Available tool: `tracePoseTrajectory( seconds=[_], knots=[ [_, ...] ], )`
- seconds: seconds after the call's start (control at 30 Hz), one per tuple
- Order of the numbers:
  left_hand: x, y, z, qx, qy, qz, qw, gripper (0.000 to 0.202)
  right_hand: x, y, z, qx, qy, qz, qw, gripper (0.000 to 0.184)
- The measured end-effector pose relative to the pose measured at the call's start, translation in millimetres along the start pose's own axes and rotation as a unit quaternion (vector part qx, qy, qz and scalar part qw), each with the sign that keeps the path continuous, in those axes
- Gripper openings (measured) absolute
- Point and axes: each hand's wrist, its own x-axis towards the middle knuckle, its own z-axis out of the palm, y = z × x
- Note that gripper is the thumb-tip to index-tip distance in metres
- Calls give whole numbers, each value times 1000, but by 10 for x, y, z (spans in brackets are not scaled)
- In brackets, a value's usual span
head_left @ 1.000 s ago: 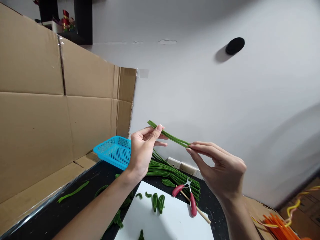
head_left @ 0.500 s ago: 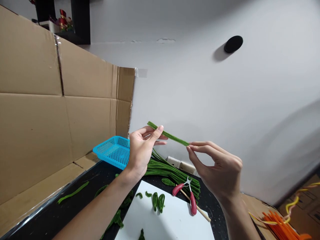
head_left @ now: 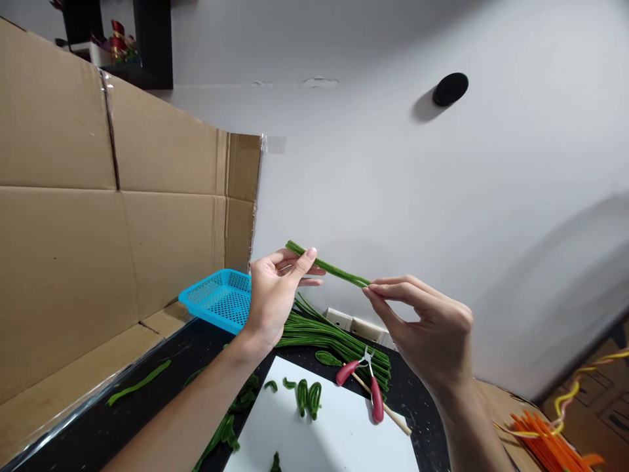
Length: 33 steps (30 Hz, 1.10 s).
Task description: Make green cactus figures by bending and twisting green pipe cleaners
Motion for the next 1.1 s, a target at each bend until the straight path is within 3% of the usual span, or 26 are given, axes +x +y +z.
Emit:
tracePoseTrajectory(
  seconds=[0.87,1.0,1.1],
  knots=[
    [31,-7,-18,-17,-5,-14,1000,32,-15,-38,29,68,22,28,997,13],
    [-15,-28,30,3,-49,-31,998,32,3,-78,43,71,23,14,997,15],
    [-68,-37,62,38,-138,-67,988,28,12,-112,51,65,20,5,998,16]
  ],
)
